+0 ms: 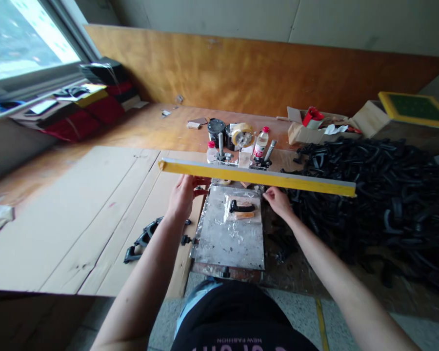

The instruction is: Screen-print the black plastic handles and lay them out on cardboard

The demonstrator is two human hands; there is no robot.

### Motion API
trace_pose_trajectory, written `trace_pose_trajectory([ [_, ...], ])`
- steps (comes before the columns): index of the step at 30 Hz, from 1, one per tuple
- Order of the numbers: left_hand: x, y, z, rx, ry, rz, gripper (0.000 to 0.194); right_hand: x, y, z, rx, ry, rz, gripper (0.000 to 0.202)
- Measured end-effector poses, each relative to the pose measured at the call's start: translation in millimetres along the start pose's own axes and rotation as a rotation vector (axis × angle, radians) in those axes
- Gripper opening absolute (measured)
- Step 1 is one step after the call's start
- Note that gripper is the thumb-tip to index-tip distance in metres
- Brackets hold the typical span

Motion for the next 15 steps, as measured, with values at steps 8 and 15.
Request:
trace_pose_trajectory([
  [8, 85, -2.7, 65, -0.045, 0.283, 0.041, 0.059, 51, -50, 57, 0.148, 0.421, 0.22, 0.008],
  [15, 174, 31.5, 116, 0.067, 0.484, -0.293, 0.065, 146, -83, 156, 0.101, 0.812, 0.31, 0.012],
])
Point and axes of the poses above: each hand's wrist, its own x-axis away from the middle knuckle, its own y-axis out of the back of the hand, z = x × y, the point moved 6 cm from there along -x, towards the middle knuckle, and after that the axes turned 13 degrees about -y, right-handed, at the moved point
